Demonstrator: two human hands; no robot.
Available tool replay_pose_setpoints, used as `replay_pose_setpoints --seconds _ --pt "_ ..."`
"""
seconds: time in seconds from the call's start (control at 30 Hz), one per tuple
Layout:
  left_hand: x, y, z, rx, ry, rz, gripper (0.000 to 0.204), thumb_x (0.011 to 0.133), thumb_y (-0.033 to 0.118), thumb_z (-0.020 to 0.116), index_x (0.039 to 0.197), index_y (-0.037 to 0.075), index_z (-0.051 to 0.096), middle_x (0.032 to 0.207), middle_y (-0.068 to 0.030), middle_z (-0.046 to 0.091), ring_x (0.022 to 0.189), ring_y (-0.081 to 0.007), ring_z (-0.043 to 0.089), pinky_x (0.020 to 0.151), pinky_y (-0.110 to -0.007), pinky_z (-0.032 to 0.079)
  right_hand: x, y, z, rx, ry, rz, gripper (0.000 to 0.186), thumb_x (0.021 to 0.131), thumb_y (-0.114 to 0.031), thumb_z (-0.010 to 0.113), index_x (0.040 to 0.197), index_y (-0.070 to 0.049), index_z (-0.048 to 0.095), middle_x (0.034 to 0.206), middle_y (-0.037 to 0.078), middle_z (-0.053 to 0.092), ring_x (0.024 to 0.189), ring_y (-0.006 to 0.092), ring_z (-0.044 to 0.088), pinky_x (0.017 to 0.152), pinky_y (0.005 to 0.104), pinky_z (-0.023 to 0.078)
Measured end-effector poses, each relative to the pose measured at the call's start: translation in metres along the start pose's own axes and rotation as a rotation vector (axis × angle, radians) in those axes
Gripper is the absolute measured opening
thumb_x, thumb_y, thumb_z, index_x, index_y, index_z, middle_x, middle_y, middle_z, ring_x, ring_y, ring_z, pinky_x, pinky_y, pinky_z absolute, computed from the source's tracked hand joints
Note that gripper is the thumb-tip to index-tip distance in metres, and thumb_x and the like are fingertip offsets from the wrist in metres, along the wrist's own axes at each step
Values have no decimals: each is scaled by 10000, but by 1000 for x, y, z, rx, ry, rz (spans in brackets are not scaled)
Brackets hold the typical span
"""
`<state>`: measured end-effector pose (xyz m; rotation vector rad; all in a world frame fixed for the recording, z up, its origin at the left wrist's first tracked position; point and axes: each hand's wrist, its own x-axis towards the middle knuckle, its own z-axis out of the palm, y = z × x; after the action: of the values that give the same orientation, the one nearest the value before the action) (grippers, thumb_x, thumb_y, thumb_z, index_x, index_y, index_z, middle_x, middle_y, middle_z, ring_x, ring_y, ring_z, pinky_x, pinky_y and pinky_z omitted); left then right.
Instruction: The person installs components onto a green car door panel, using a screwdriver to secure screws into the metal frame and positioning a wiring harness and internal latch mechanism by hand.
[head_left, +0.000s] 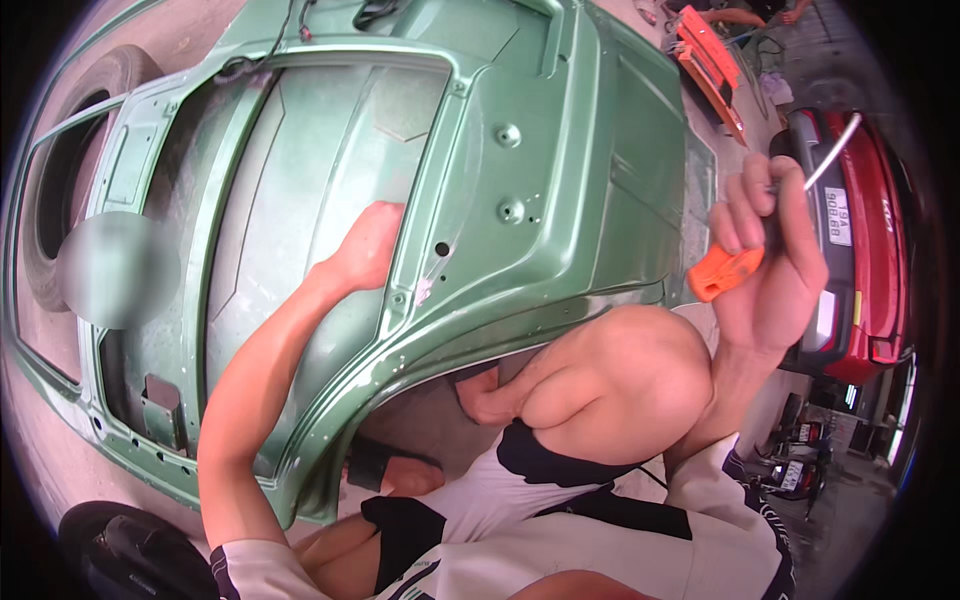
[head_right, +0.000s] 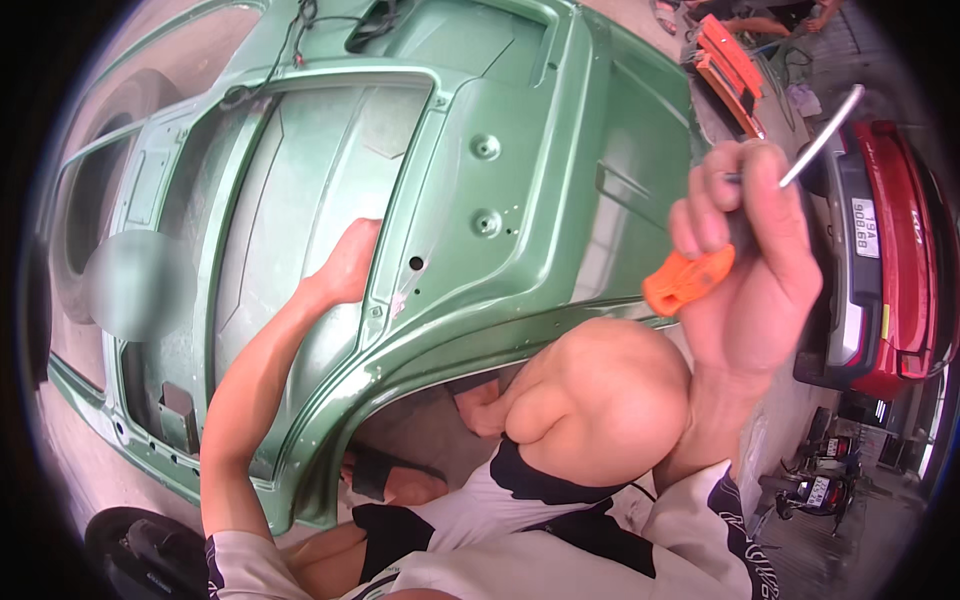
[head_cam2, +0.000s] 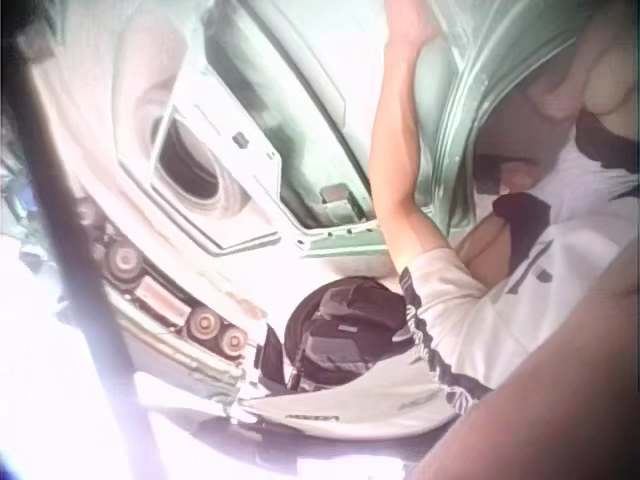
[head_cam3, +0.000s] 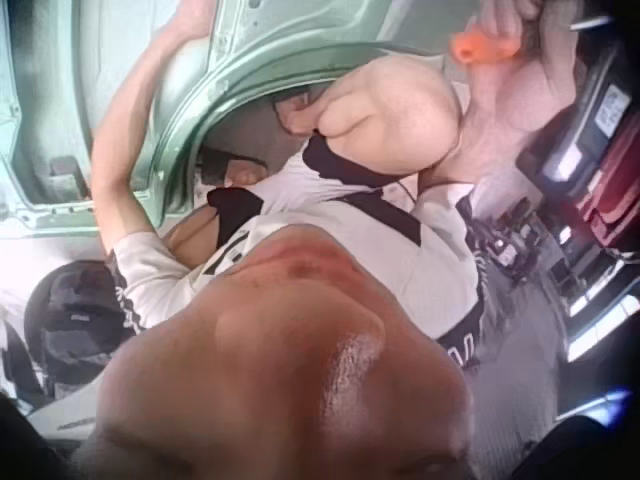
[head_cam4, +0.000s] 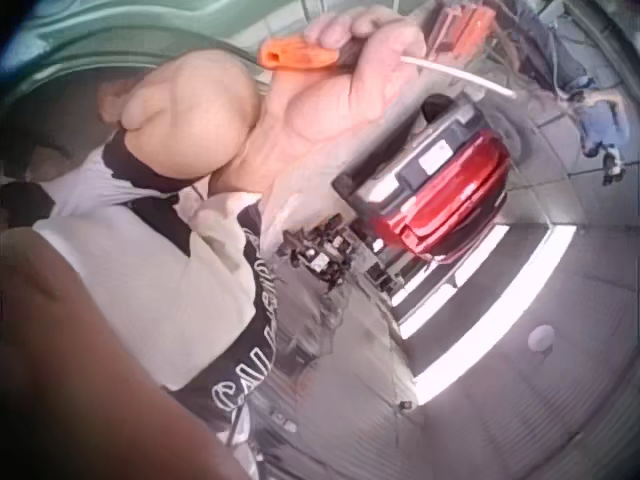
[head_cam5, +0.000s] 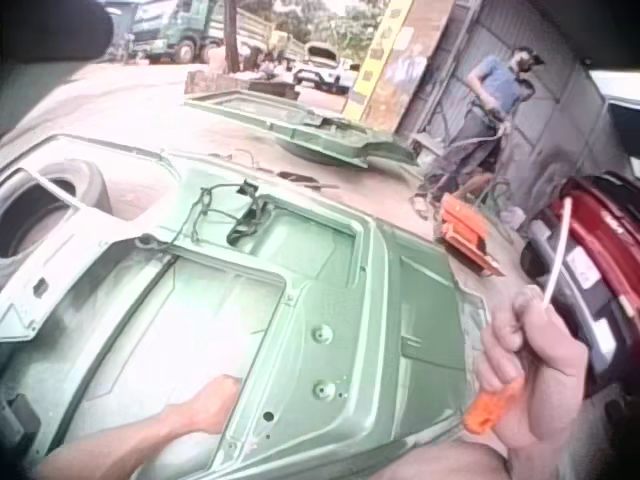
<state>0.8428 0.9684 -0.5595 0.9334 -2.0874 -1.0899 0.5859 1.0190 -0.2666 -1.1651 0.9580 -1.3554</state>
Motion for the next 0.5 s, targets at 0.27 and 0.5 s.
replay_pose_setpoints --seconds 0.27,0.5 --pt "-29 2 1 7 77 -26 307 653 191 761 900 11 727 831 -264 680 784 -489 633 717 -488 531 -4 29 -1 -72 -6 153 122 1015 -167 628 954 -91 555 821 18 540 629 94 508 573 270 430" --pt "-30 -17 -1 178 3 3 318 714 234 770 940 16 723 841 -248 683 809 -482 636 733 -512 527 -5 31 14 -224 18 55 146 975 -160 701 963 -46 610 751 5 570 609 84 547 560 246 448"
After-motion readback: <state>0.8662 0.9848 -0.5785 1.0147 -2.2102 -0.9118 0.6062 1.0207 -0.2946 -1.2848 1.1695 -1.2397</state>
